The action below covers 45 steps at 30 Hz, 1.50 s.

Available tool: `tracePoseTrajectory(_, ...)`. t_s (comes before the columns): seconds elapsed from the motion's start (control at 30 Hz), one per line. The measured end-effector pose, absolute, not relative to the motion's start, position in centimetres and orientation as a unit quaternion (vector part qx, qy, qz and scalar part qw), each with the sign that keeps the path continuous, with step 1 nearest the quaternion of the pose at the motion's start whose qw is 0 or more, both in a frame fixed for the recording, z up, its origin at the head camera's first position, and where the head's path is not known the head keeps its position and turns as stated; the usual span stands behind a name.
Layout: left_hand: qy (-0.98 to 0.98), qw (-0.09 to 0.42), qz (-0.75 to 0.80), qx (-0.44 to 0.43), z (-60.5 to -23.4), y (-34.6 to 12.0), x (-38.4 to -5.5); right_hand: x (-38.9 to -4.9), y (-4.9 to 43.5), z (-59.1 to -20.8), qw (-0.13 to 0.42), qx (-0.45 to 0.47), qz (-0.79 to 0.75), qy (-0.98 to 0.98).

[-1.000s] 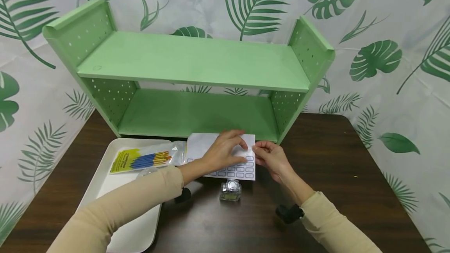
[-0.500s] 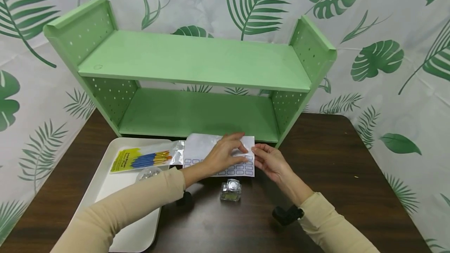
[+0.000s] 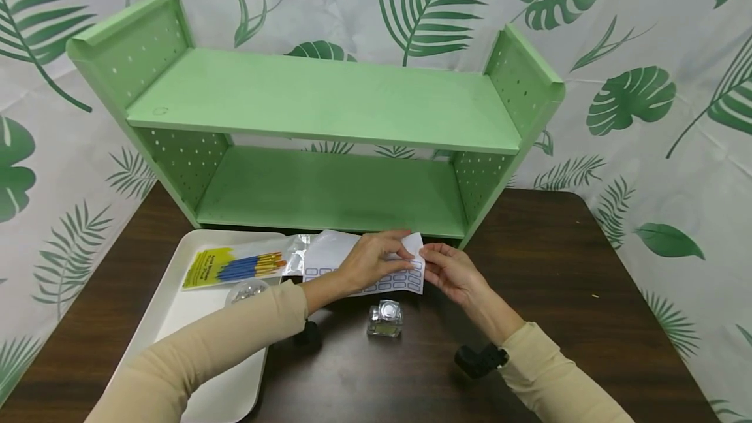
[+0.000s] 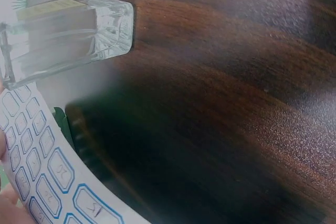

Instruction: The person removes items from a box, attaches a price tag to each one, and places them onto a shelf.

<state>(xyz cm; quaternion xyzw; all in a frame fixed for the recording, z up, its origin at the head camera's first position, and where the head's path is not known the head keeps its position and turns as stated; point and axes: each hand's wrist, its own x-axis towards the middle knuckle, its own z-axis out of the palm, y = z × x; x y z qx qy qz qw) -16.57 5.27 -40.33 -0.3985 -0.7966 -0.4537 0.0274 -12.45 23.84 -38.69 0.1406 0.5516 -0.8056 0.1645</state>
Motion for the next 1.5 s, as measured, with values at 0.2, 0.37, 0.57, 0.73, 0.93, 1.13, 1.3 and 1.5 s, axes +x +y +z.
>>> tracePoseTrajectory(0.2,-0.789,0.054,-0.446,-0.420,-40.40,5.17,-16.65,-12.44,23.84,-38.62,0.172,0.136,-0.804,0.552)
tracePoseTrajectory(0.37,-0.791,0.063,-0.441,-0.420,-40.38,5.15,-16.63,-12.54,23.81,-38.64,0.174,0.139,-0.803,0.553)
tracePoseTrajectory(0.57,-0.800,0.054,-0.433,-0.412,-40.33,5.04,-16.54,-12.50,23.71,-38.63,0.177,0.138,-0.802,0.553)
tracePoseTrajectory(0.73,-0.804,0.042,-0.431,-0.407,-40.23,5.02,-16.40,-12.42,23.72,-38.64,0.181,0.133,-0.799,0.558)
tracePoseTrajectory(0.93,-0.799,0.038,-0.442,-0.405,-40.19,5.08,-16.30,-12.40,23.81,-38.67,0.185,0.130,-0.795,0.563)
tracePoseTrajectory(1.13,-0.796,0.047,-0.448,-0.405,-40.24,5.09,-16.27,-12.44,23.81,-38.74,0.185,0.130,-0.795,0.563)
tracePoseTrajectory(1.3,-0.800,0.053,-0.443,-0.401,-40.23,5.12,-16.18,-12.44,23.81,-38.85,0.184,0.134,-0.795,0.562)
tracePoseTrajectory(1.5,-0.802,0.060,-0.439,-0.401,-40.32,5.10,-15.99,-12.46,23.82,-38.98,0.185,0.136,-0.795,0.561)
